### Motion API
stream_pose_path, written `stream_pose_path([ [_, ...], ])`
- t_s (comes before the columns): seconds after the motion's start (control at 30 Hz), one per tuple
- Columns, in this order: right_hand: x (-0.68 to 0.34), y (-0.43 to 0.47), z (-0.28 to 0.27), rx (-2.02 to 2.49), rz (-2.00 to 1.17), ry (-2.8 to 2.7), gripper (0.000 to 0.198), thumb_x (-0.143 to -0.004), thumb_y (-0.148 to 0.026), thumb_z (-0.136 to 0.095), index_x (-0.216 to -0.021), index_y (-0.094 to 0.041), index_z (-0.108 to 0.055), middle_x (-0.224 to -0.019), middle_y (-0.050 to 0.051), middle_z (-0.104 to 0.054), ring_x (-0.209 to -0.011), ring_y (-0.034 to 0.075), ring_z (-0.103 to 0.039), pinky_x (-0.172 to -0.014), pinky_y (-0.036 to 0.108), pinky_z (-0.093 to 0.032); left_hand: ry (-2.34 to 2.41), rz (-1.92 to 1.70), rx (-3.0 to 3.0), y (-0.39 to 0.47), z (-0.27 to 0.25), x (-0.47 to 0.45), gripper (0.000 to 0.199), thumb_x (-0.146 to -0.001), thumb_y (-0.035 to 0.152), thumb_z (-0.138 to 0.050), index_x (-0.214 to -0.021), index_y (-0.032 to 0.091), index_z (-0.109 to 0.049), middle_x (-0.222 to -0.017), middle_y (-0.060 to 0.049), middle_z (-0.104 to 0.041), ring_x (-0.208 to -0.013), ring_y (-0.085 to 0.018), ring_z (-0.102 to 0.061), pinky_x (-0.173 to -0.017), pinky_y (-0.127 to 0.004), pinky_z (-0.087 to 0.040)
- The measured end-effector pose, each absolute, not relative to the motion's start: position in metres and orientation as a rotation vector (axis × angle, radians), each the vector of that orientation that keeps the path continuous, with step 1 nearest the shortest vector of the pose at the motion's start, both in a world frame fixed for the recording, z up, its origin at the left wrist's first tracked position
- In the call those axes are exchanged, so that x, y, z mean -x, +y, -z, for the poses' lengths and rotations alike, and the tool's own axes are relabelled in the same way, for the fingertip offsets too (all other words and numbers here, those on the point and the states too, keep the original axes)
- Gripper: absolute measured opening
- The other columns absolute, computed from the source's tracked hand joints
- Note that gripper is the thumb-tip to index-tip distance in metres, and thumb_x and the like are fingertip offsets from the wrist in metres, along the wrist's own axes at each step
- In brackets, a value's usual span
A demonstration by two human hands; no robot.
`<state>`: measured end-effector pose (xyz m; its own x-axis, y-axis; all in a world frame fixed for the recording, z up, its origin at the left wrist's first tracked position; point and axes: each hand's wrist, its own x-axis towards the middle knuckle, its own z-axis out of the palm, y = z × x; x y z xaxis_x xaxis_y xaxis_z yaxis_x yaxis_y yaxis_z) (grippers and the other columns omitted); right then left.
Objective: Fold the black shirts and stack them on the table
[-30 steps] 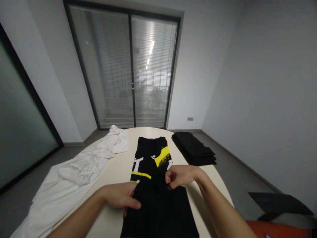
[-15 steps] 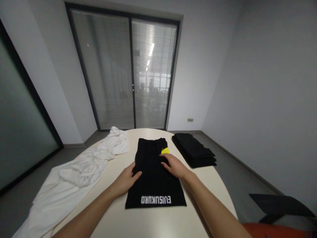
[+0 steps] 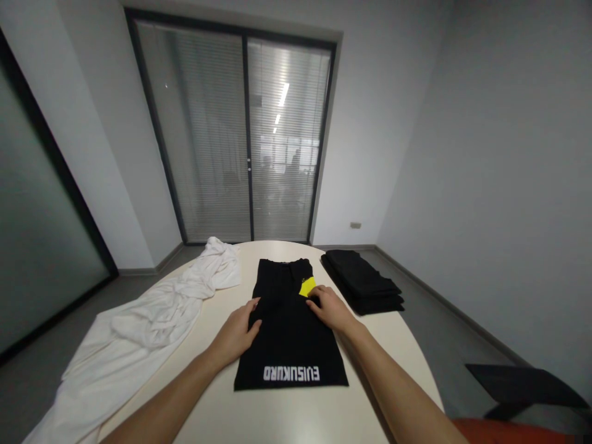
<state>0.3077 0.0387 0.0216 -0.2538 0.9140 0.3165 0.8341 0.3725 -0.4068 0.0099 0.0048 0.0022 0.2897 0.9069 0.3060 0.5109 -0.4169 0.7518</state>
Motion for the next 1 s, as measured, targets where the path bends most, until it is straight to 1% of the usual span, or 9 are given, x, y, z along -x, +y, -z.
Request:
stream_pose_path([
  [0.3, -0.312, 0.033, -0.041, 1.465, -0.367, -2.284, 0.011, -0.085, -0.023, -0.062, -0.087, -0.018, -0.072, -0.097, 0.009, -0.07, -0.092, 0.021, -0.063, -0.086, 0.031, -0.045, 1.43, -0.785, -2.181, -0.004, -0.017, -0.009, 0.052, -0.087, 0.025, -0.051, -0.138, 0.019, -0.047, -0.11, -0.012, -0.068, -0.105, -0.026, -0.064, -0.092, -0.038, -0.047],
  [0.43, -0.316, 0.021, -0.057, 1.512, -0.769, -2.329, 0.01, -0.079, -0.023, -0.067, -0.085, -0.018, -0.073, -0.088, 0.004, -0.073, -0.079, 0.017, -0.064, -0.074, 0.026, -0.045, 1.437, -0.608, -2.167, -0.015, -0.038, -0.003, 0.058, -0.082, 0.031, -0.059, -0.139, 0.022, -0.048, -0.103, -0.009, -0.07, -0.099, -0.027, -0.066, -0.084, -0.035, -0.046],
  [0.53, -0.315, 0.01, -0.068, 1.519, -1.127, -2.409, 0.014, -0.073, -0.026, -0.072, -0.084, -0.019, -0.074, -0.081, 0.0, -0.072, -0.072, 0.014, -0.062, -0.067, 0.023, -0.043, 1.368, -0.459, -2.156, -0.025, -0.053, 0.004, 0.062, -0.079, 0.041, -0.064, -0.138, 0.025, -0.052, -0.084, -0.003, -0.067, -0.08, -0.023, -0.065, -0.068, -0.029, -0.043],
  [0.6, -0.311, 0.003, -0.073, 1.571, -1.154, -2.474, 0.019, -0.067, -0.03, -0.077, -0.083, -0.019, -0.073, -0.076, -0.002, -0.069, -0.068, 0.013, -0.059, -0.063, 0.023, -0.041, 1.303, -0.399, -2.129, -0.029, -0.057, 0.007, 0.06, -0.079, 0.044, -0.064, -0.135, 0.024, -0.055, -0.072, 0.002, -0.062, -0.068, -0.02, -0.06, -0.059, -0.026, -0.038],
  [0.67, -0.305, -0.002, -0.078, 1.64, -1.078, -2.532, 0.023, -0.064, -0.033, -0.079, -0.081, -0.019, -0.071, -0.072, -0.003, -0.066, -0.065, 0.013, -0.056, -0.06, 0.023, -0.039, 1.258, -0.385, -2.111, -0.029, -0.058, 0.008, 0.054, -0.079, 0.043, -0.063, -0.128, 0.022, -0.059, -0.068, 0.004, -0.057, -0.063, -0.017, -0.055, -0.056, -0.025, -0.034],
  [0.77, -0.302, -0.007, -0.084, 1.645, -1.074, -2.565, 0.016, -0.066, -0.027, -0.074, -0.079, -0.02, -0.067, -0.067, -0.005, -0.06, -0.061, 0.011, -0.051, -0.056, 0.023, -0.035, 1.212, -0.413, -2.106, -0.028, -0.059, 0.01, 0.044, -0.08, 0.039, -0.062, -0.12, 0.021, -0.063, -0.067, 0.004, -0.054, -0.061, -0.015, -0.051, -0.056, -0.024, -0.034],
  [0.83, -0.303, -0.008, -0.09, 1.559, -1.123, -2.538, 0.014, -0.066, -0.023, -0.071, -0.077, -0.019, -0.063, -0.065, -0.006, -0.056, -0.058, 0.01, -0.047, -0.054, 0.022, -0.033, 1.176, -0.478, -2.101, -0.026, -0.062, 0.01, 0.04, -0.082, 0.038, -0.06, -0.119, 0.021, -0.062, -0.072, 0.003, -0.058, -0.064, -0.015, -0.052, -0.058, -0.024, -0.037],
  [0.9, -0.307, -0.008, -0.095, 1.42, -1.097, -2.464, 0.016, -0.067, -0.021, -0.07, -0.077, -0.019, -0.059, -0.069, -0.006, -0.054, -0.06, 0.009, -0.046, -0.055, 0.021, -0.034, 1.137, -0.614, -2.082, -0.023, -0.065, 0.01, 0.038, -0.085, 0.039, -0.059, -0.12, 0.022, -0.062, -0.085, 0.0, -0.064, -0.074, -0.017, -0.058, -0.066, -0.026, -0.044],
  [1.0, -0.312, -0.001, -0.095, 1.227, -0.916, -2.299, 0.014, -0.075, -0.025, -0.068, -0.082, -0.019, -0.057, -0.08, -0.003, -0.058, -0.073, 0.012, -0.052, -0.066, 0.023, -0.04, 1.109, -0.913, -1.981, -0.014, -0.06, 0.007, 0.041, -0.089, 0.041, -0.057, -0.125, 0.023, -0.057, -0.11, -0.006, -0.068, -0.1, -0.022, -0.063, -0.088, -0.032, -0.048],
])
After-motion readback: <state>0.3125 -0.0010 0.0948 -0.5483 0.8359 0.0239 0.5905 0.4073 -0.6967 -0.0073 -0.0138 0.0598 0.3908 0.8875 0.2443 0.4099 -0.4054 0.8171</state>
